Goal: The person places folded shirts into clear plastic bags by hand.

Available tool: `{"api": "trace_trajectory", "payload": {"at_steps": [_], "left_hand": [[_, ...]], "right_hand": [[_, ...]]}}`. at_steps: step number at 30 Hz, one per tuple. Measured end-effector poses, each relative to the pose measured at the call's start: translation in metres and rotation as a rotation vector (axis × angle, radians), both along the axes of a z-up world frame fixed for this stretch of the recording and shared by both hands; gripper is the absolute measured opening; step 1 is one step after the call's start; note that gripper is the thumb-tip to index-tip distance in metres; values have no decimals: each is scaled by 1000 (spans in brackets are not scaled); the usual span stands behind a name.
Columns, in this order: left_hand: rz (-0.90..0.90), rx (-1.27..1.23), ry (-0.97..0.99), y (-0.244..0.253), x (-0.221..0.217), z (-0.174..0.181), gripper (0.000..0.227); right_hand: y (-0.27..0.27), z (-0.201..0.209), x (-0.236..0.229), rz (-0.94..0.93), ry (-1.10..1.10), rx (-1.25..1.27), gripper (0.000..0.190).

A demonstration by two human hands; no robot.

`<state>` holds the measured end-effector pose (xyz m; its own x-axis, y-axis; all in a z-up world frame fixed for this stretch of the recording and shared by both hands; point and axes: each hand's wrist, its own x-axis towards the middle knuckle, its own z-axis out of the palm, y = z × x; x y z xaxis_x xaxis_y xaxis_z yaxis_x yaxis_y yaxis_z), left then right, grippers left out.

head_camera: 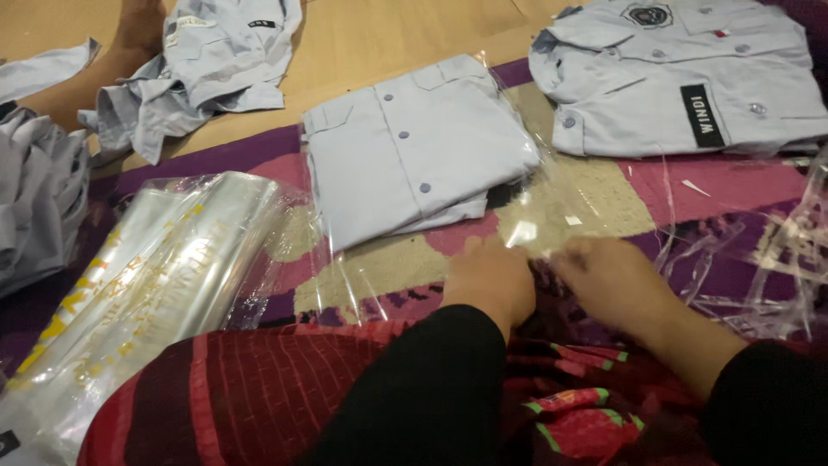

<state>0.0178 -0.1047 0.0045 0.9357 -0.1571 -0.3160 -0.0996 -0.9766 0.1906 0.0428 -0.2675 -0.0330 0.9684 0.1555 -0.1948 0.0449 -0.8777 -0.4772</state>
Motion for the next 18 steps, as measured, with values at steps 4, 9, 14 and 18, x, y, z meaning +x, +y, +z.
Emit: {"api": "trace_trajectory", "payload": {"at_steps": [4,9,14,18], "left_hand": [[37,-12,15,-6,-6,17,42],[-66,-152,-124,-27,-4,20,38],[-46,-166,-17,-36,2,14,33],[99,-235,110,-37,4,23,35]], "right_hand": [[-5,14,-8,-177,43,165,31],[-10,0,-5,-278,46,212,29],[-16,-20,0,-341,64,274,23],[-6,8,-8,-489,40,1064,10]]}}
